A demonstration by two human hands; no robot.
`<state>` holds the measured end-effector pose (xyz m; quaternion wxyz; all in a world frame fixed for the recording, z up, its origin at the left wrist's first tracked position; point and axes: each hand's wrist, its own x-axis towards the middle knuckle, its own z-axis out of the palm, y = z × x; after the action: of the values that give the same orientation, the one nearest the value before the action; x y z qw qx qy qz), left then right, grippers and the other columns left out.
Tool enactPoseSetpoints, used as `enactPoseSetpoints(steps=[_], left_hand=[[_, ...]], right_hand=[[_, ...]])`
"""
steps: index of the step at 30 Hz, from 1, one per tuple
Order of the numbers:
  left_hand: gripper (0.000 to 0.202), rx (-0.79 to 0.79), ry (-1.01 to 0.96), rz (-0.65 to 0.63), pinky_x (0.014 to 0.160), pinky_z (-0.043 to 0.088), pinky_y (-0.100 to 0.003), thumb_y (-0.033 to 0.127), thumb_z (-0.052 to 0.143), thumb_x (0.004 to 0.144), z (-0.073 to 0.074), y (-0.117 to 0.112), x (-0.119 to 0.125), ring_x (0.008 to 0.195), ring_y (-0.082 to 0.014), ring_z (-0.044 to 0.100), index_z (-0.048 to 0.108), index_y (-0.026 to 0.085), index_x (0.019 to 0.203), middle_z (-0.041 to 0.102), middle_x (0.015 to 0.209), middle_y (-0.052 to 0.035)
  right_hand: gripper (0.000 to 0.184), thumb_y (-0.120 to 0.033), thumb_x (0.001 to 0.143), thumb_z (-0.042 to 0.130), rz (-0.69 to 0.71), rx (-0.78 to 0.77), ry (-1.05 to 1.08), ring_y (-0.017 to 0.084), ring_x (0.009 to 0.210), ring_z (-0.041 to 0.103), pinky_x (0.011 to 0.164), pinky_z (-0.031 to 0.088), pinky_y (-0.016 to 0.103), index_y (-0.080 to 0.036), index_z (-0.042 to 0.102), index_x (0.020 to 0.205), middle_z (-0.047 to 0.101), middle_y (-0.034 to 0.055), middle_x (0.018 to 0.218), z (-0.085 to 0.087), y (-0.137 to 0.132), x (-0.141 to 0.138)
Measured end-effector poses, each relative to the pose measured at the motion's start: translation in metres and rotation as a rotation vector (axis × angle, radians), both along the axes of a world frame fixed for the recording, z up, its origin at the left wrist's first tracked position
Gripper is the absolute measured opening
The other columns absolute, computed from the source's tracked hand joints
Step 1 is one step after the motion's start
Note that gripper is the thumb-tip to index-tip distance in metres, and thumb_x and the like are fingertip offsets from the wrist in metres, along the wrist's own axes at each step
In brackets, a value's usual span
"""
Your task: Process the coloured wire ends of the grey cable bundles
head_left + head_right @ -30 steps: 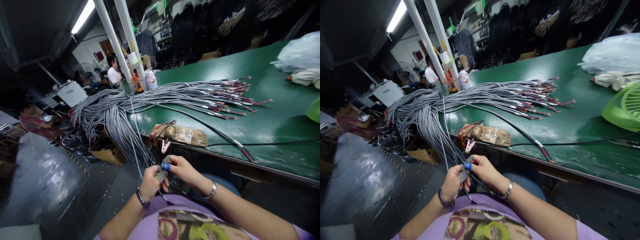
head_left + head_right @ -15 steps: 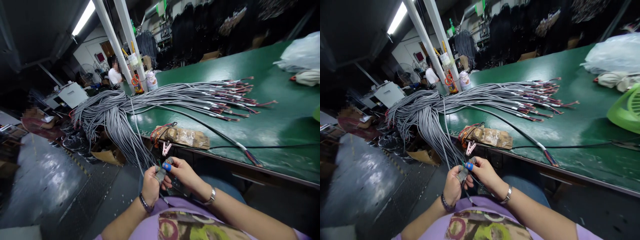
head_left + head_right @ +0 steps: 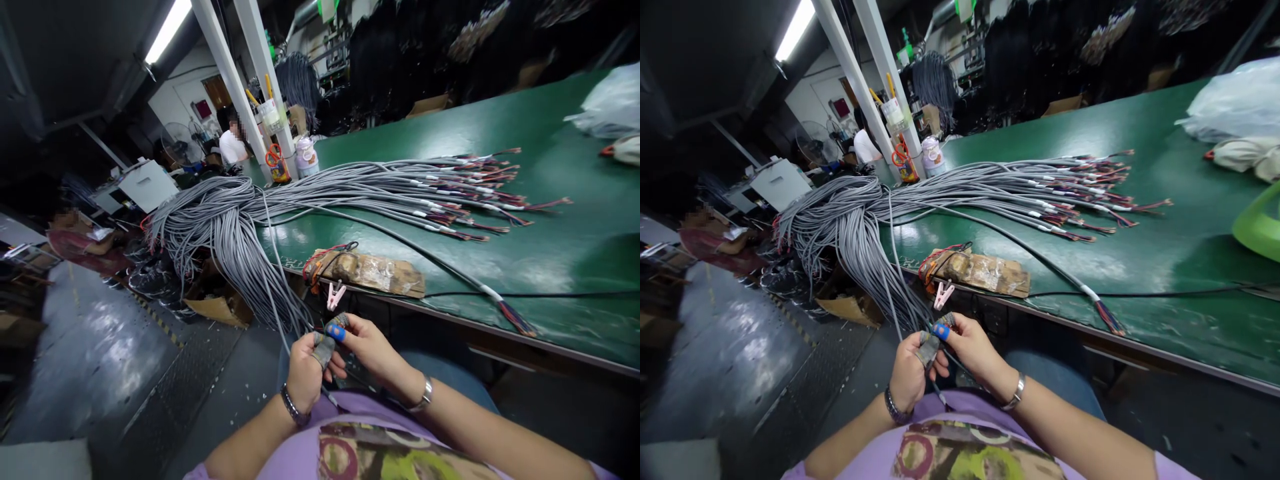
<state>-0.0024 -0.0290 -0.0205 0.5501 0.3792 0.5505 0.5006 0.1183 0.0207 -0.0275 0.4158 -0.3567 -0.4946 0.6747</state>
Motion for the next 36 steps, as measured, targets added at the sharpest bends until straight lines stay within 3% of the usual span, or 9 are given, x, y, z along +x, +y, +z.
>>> enactPoseSetpoints(steps=[10,28,36], left_hand=[[0.024,0.066,0.038,0.047,0.034,0.028,-0.015,0.035,0.059,0.078,-0.001,-0.003,-0.002,0.036,-0.0087,0.054,0.053,0.014,0.069,0.062,0.052,-0.0015],[0.034,0.037,-0.100,0.183,0.033,0.026,-0.016,0.046,0.067,0.068,0.012,0.004,0.001,0.034,-0.0088,0.051,0.053,0.015,0.071,0.058,0.048,0.0014],[0.035,0.055,-0.094,0.205,0.032,0.022,-0.016,0.047,0.068,0.068,0.012,0.008,0.000,0.032,-0.0066,0.047,0.053,0.015,0.070,0.055,0.046,0.0034]], right_hand=[[0.043,-0.055,0.062,0.072,0.076,-0.007,-0.023,0.010,0.054,0.043,0.051,0.035,0.024,-0.016,0.057,0.071,0.054,-0.0021,0.061,0.007,0.002,0.007],[0.043,-0.058,0.063,0.068,-0.040,0.107,-0.110,0.010,0.054,0.038,0.052,0.035,0.024,-0.017,0.055,0.064,0.048,-0.0035,0.056,0.015,-0.006,0.008],[0.044,-0.060,0.067,0.065,0.096,0.116,-0.087,0.013,0.057,0.046,0.057,0.039,0.026,-0.018,0.055,0.064,0.056,-0.0005,0.059,0.012,-0.008,0.004]])
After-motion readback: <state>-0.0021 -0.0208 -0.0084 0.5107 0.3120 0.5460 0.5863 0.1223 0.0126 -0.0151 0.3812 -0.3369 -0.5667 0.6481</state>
